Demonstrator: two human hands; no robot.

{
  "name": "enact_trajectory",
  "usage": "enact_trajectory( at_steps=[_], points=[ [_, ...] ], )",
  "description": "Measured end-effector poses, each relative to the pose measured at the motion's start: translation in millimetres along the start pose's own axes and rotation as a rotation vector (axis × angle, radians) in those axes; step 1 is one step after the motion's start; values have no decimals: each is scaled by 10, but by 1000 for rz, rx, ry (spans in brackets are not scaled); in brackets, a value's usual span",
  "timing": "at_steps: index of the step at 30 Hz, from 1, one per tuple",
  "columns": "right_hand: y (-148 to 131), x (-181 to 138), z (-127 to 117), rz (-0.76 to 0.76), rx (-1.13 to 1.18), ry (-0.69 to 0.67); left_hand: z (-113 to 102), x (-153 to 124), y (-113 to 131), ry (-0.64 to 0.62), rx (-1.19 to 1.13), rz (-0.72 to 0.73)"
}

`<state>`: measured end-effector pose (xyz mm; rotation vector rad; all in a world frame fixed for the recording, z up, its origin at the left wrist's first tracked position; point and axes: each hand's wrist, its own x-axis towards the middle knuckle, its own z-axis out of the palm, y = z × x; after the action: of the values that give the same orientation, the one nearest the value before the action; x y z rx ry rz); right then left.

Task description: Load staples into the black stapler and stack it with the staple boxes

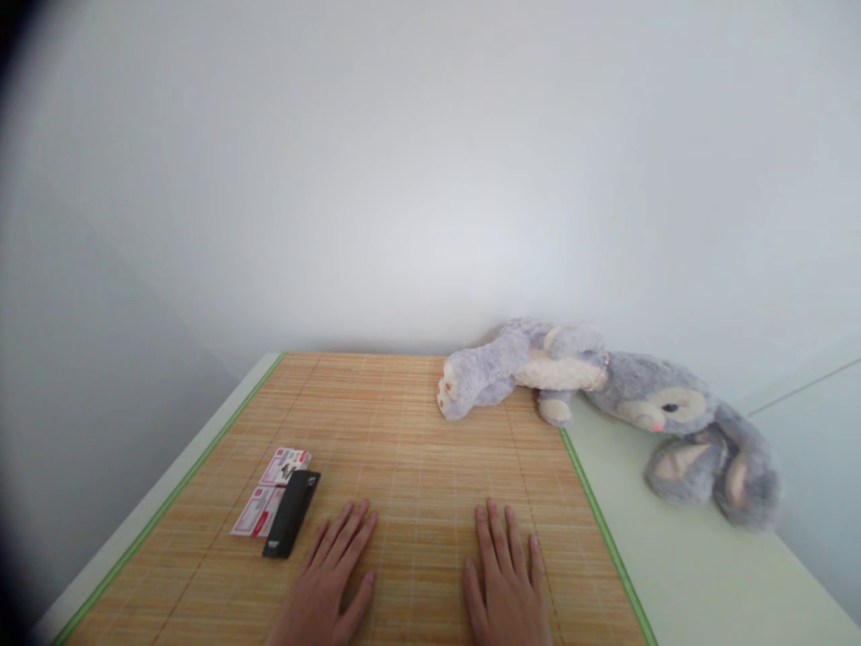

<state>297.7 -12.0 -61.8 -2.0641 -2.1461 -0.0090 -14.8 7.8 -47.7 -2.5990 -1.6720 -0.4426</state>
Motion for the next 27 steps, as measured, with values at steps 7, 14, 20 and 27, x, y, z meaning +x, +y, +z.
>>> enact_trajectory(
  at_steps=[7, 14, 20, 27],
  points=[
    [-50, -10, -139, -6, -5, -31, -52, -11, 47, -61, 2, -17],
    [-68, -39, -125, -16, -20, -10, -83, -28, 79, -51, -3, -34],
    [-62, -35, -104, 4, 3, 10, -34, -55, 37, -23, -9, -25],
    [-440, -23, -98, 88, -8, 59, 99, -83, -4, 56, 25, -25]
  ],
)
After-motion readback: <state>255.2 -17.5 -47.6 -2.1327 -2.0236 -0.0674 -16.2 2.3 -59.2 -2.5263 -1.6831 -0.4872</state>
